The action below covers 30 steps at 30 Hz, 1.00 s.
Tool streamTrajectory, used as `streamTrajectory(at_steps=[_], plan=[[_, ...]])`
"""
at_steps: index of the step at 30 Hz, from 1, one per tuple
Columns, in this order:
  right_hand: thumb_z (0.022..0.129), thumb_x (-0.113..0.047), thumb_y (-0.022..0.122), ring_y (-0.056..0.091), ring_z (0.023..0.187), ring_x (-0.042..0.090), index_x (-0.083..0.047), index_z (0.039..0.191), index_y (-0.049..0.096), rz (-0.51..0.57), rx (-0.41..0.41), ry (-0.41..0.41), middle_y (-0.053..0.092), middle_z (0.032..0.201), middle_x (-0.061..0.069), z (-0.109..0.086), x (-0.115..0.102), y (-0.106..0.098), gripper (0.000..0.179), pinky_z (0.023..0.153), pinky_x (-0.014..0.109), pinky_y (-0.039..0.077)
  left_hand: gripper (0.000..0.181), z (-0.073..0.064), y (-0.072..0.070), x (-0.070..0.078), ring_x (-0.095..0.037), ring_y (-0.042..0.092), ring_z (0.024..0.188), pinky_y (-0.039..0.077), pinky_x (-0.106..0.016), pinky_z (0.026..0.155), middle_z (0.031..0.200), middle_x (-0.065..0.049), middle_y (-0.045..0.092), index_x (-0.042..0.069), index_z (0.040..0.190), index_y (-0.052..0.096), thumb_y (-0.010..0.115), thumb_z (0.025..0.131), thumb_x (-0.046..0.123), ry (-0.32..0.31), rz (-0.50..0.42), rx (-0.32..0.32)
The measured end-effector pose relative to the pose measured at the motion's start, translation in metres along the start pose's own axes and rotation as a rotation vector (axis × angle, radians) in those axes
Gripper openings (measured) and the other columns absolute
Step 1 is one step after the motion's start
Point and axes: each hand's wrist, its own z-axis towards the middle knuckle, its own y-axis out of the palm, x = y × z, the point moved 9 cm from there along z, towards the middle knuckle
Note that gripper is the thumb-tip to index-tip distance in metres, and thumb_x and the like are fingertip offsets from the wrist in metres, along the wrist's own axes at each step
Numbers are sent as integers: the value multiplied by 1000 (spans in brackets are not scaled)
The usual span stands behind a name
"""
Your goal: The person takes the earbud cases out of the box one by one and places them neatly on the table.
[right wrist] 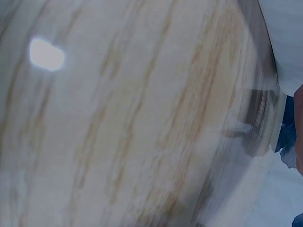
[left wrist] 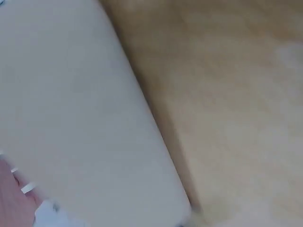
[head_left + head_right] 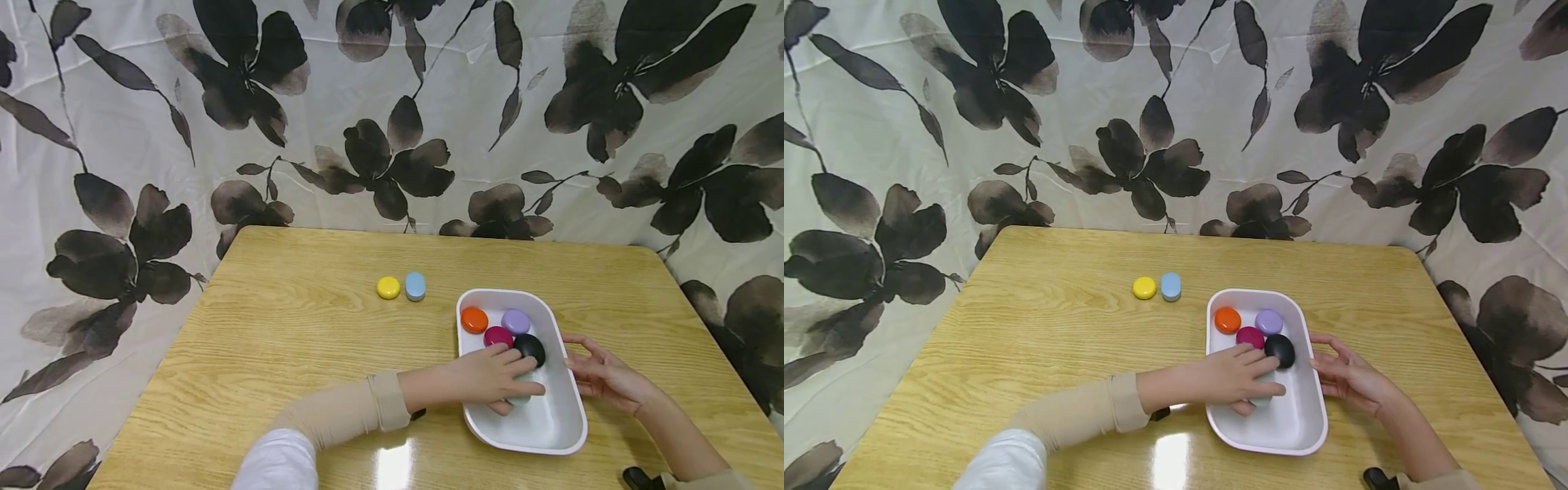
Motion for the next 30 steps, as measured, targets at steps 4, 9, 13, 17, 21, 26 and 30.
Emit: streamTrajectory(at_steps=[4,9,13,17,21,26,30], plan=[[97,3,26,58,105,16,-27,127,43,-3,13,3,60,115,3,1,0,0,45,85,37,48,49,-23,-1,-29,-14,39,105,33,-24,89,129,-1,37,34,134,39,44,87,48,-80,-56,21],[97,3,26,58,104,15,-26,126,43,-2,23,10,61,115,2,1,0,-2,45,85,36,48,46,-55,4,-66,-17,40,105,34,-27,90,127,-4,40,29,129,45,52,86,41,-182,-194,42],[97,3,26,59,104,16,-27,126,43,-7,30,14,61,115,2,1,0,-3,45,84,37,48,47,-81,13,-97,-22,41,111,33,-34,96,129,-8,41,25,127,45,56,85,41,-270,-210,32],[97,4,26,58,105,16,-26,127,42,3,17,12,61,115,3,2,-1,-2,45,85,37,48,48,-107,26,-126,-26,42,112,35,-38,96,129,-12,41,23,124,46,60,81,41,-360,-179,34],[97,5,25,58,105,17,-25,128,42,13,6,8,60,116,4,3,-1,-1,46,85,37,48,48,-133,45,-151,-30,42,113,34,-41,97,129,-15,40,20,124,44,62,83,35,-439,-256,26],[97,5,25,58,105,17,-25,128,41,11,7,8,60,116,3,4,-2,0,46,85,38,48,47,-164,71,-175,-34,38,119,28,-46,102,134,-20,37,16,126,46,63,84,29,-528,-365,-8],[97,4,26,58,106,17,-26,128,41,-4,31,15,59,116,2,4,-2,-2,45,85,38,48,46,-183,88,-190,-35,39,119,29,-47,101,135,-20,36,16,125,48,65,83,27,-581,-371,-29]])
